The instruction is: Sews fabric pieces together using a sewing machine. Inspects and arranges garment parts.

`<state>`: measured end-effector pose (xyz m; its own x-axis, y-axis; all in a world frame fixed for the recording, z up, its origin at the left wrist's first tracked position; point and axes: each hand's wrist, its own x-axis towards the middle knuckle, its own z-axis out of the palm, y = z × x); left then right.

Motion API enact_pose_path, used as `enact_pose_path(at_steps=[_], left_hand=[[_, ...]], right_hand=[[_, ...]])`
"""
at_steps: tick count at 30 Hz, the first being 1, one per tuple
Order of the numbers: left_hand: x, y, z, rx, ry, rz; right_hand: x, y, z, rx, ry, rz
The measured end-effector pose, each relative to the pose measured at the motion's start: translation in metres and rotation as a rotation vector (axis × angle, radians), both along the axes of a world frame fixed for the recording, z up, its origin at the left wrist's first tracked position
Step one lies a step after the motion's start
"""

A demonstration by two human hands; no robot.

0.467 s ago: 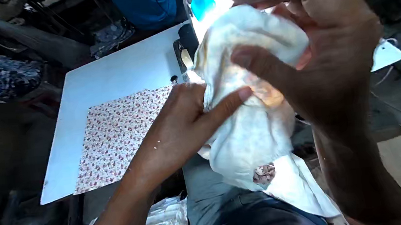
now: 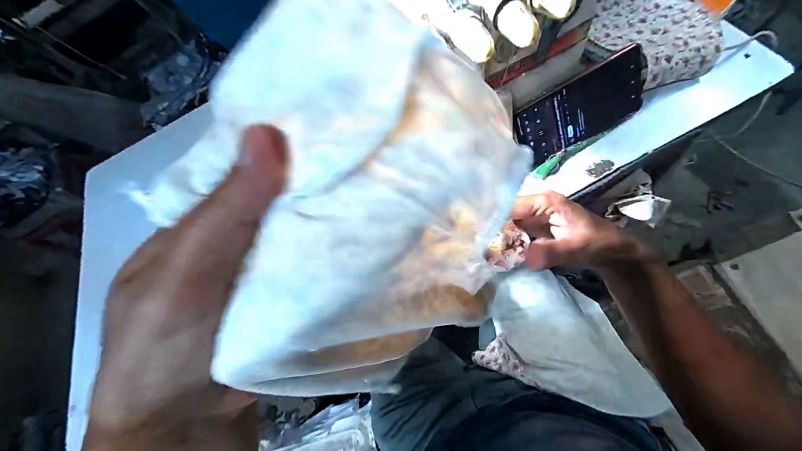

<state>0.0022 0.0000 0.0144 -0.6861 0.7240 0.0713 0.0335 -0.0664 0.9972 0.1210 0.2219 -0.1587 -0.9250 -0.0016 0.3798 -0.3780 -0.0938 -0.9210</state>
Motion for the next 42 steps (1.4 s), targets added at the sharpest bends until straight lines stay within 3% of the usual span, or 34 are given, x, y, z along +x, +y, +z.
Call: enact_pose_path(at_steps=[4,8,11,12,14,15,17,18,20,21,23,27,29,32,39,42], left_hand=[[-0.035,-0.033,-0.016,0.215,-0.078,-0.114],[-0.040,-0.069,-0.031,0.281,0.099,0.074],[-0.043,-0.156,-0.086,0.275,0.622,0.421],[-0.033,-0.166,-0.089,0.251,0.621,0.626],[-0.017,-0.131,-0.064,0.246,0.262,1.265],[-0.018,-0.162,-0.066,0.065,0.249,0.983],[-0.026,-0.151,-0.084,-0.163,0.226,0.925],[-0.031,-0.140,-0.097,-0.395,0.263,0.934],[-0.053,-0.149,-0.121,-0.810,0.384,0.656],[-0.066,-0.152,-0.126,-0.891,0.441,0.530],[-0.075,-0.132,-0.118,-0.850,0.551,0.432],[-0.071,-0.048,-0.082,-0.478,0.719,0.174],[-0.071,-0.010,-0.072,-0.470,0.844,0.041],[-0.075,0.026,-0.068,-0.449,0.896,0.032],[-0.081,0.029,-0.061,-0.485,0.920,0.137],[-0.080,0.022,-0.061,-0.510,0.871,0.174]], right_hand=[[0.002,-0.010,-0.015,0.142,-0.222,-0.128],[0.004,-0.017,-0.032,0.169,-0.272,-0.168],[0.014,-0.011,-0.023,-0.023,-0.256,-0.226],[0.020,-0.006,-0.013,-0.095,-0.253,-0.297],[0.023,0.008,0.012,-0.200,-0.190,-0.449],[0.019,0.014,0.023,-0.205,-0.112,-0.508],[0.002,0.021,0.042,-0.068,0.023,-0.562],[-0.007,0.019,0.049,0.053,0.022,-0.583],[-0.029,0.003,0.057,0.295,-0.047,-0.664],[-0.042,-0.006,0.059,0.390,-0.063,-0.678],[-0.060,-0.019,0.061,0.513,-0.085,-0.634],[-0.078,-0.036,0.066,0.495,-0.035,-0.545],[-0.080,-0.040,0.067,0.440,-0.011,-0.551],[-0.075,-0.045,0.056,0.358,-0.039,-0.635],[-0.059,-0.059,0.021,-0.201,-0.162,-0.674],[-0.064,-0.062,0.020,-0.233,-0.108,-0.747]])
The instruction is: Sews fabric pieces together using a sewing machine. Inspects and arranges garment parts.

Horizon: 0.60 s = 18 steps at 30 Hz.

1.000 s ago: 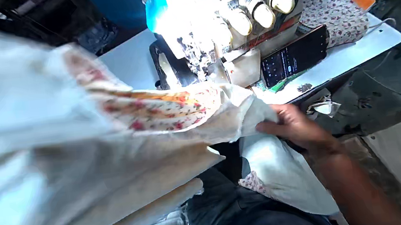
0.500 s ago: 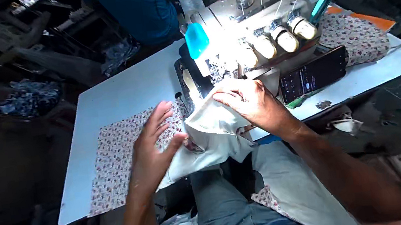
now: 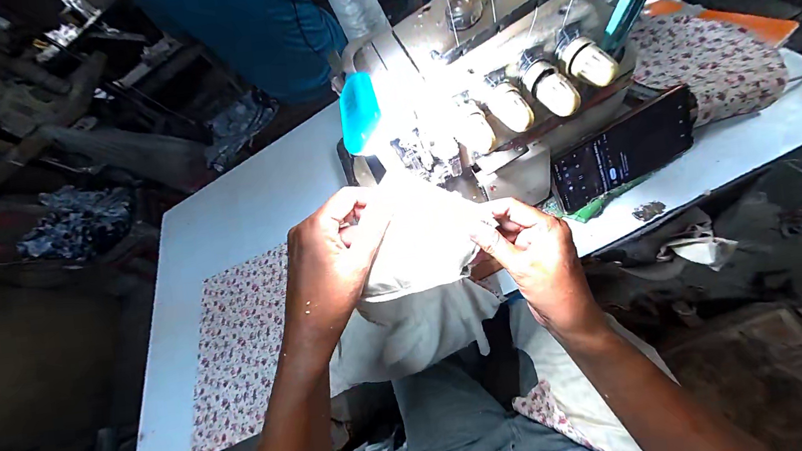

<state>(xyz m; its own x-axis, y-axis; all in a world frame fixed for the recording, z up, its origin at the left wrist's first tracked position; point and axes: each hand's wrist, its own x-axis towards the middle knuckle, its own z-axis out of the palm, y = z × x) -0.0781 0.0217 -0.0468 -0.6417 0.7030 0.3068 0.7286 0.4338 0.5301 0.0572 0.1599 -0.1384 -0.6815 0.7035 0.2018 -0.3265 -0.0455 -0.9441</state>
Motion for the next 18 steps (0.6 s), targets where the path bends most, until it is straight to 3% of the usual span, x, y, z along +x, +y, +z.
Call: enact_pose_path(at_steps=[5,18], left_hand=[[0.002,-0.004,0.002,0.048,-0.046,0.028],[0.014,-0.009,-0.002,0.288,-0.062,0.063]], right_hand=[[-0.006,0.001,0.003,0.145,0.056,-0.103],[-0.012,-0.006,0.012,0.078,0.095,-0.077]])
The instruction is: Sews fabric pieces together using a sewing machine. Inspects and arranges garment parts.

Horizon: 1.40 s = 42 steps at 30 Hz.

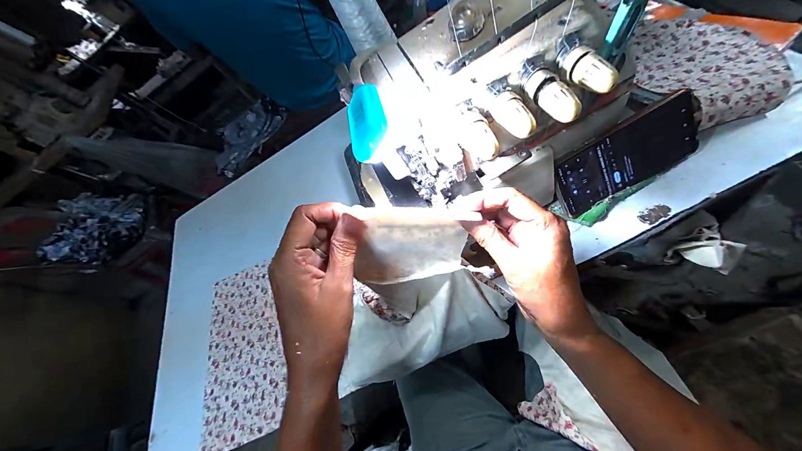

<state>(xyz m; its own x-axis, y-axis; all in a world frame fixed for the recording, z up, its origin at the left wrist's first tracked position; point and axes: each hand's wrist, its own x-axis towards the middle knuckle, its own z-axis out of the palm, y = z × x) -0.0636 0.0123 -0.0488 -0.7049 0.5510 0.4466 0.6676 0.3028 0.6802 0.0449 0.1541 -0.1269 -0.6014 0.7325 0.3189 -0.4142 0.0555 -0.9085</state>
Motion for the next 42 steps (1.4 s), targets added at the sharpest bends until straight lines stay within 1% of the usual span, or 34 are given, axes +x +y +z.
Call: enact_pose_path(at_steps=[1,3,5,8,11,13,16,17,19,22,26,27,29,32,36,39,42], left_hand=[[0.006,0.003,-0.004,0.009,0.011,0.037],[0.016,0.010,-0.017,0.012,0.107,0.133],[0.014,0.011,-0.026,-0.007,0.238,0.206],[0.000,-0.001,-0.024,-0.081,0.273,0.269],[-0.008,-0.007,-0.023,-0.120,0.151,0.215],[-0.014,-0.010,-0.020,-0.046,0.006,0.141],[-0.014,-0.013,-0.008,0.060,-0.242,0.005],[-0.012,-0.012,-0.005,0.084,-0.295,-0.012],[-0.013,-0.011,-0.002,0.125,-0.324,-0.022],[-0.023,-0.014,-0.007,0.068,-0.231,0.009],[-0.036,-0.011,-0.014,-0.182,-0.038,0.129],[-0.036,-0.007,-0.014,-0.215,-0.014,0.127],[-0.033,0.001,-0.012,-0.223,0.054,0.077],[-0.025,0.017,-0.008,-0.160,0.155,-0.090],[-0.021,0.031,-0.006,-0.139,0.147,-0.301],[-0.026,0.032,-0.001,-0.200,0.133,-0.470],[-0.029,0.030,0.007,-0.239,0.174,-0.494]], right_hand=[[-0.002,-0.004,0.001,-0.005,-0.003,-0.018],[-0.007,-0.016,0.005,0.009,-0.017,-0.062],[-0.010,-0.021,0.004,0.096,-0.025,-0.109],[-0.015,-0.012,-0.002,0.272,-0.051,-0.196],[-0.017,-0.007,-0.002,0.330,-0.109,-0.208],[-0.017,-0.004,-0.003,0.322,-0.116,-0.184],[-0.015,0.001,-0.001,0.230,-0.091,-0.101],[-0.014,0.002,0.000,0.182,-0.086,-0.066],[-0.014,0.003,0.001,0.099,-0.060,-0.020],[-0.014,0.003,0.001,0.085,-0.084,-0.029],[-0.017,0.001,-0.001,0.209,-0.102,-0.072],[-0.018,0.000,-0.001,0.245,-0.115,-0.086],[-0.019,-0.001,0.000,0.300,-0.129,-0.105],[-0.021,-0.003,0.001,0.366,-0.119,-0.124],[-0.019,-0.004,0.002,0.376,-0.096,-0.135],[-0.016,-0.004,0.005,0.348,-0.071,-0.130],[-0.011,-0.002,0.002,0.330,-0.083,-0.099]])
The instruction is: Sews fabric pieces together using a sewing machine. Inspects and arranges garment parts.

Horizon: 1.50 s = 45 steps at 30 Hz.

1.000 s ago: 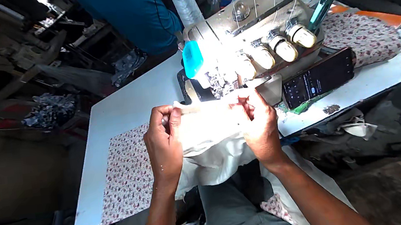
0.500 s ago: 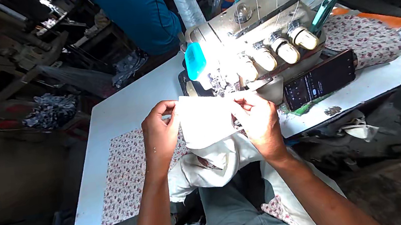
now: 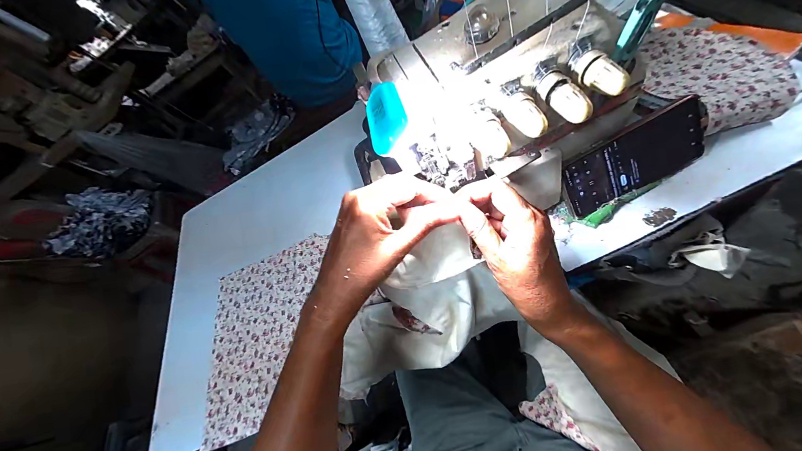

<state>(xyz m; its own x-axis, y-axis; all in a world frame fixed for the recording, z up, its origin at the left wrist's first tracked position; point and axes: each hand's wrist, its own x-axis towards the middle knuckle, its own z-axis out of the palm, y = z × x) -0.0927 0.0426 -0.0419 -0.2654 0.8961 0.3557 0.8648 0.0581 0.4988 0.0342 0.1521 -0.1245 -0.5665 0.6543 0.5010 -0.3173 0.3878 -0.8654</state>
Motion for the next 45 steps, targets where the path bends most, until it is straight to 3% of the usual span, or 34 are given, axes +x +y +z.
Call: enact_pose_path(at_steps=[8,16,29,39,45], left_hand=[[-0.008,-0.003,0.014,0.037,0.131,-0.046],[-0.005,-0.007,0.011,0.079,0.122,-0.059],[-0.006,-0.011,0.007,0.113,0.080,-0.077],[0.001,-0.015,0.001,0.149,-0.035,-0.042],[-0.001,-0.022,-0.005,0.234,-0.092,0.001]], right_hand=[[0.037,0.005,-0.018,0.205,-0.220,0.123],[0.041,0.010,-0.024,0.074,-0.243,0.234],[0.047,0.018,-0.015,0.108,-0.243,0.276],[0.043,0.008,-0.013,0.363,-0.163,0.050],[0.044,0.008,-0.011,0.307,-0.131,0.095]])
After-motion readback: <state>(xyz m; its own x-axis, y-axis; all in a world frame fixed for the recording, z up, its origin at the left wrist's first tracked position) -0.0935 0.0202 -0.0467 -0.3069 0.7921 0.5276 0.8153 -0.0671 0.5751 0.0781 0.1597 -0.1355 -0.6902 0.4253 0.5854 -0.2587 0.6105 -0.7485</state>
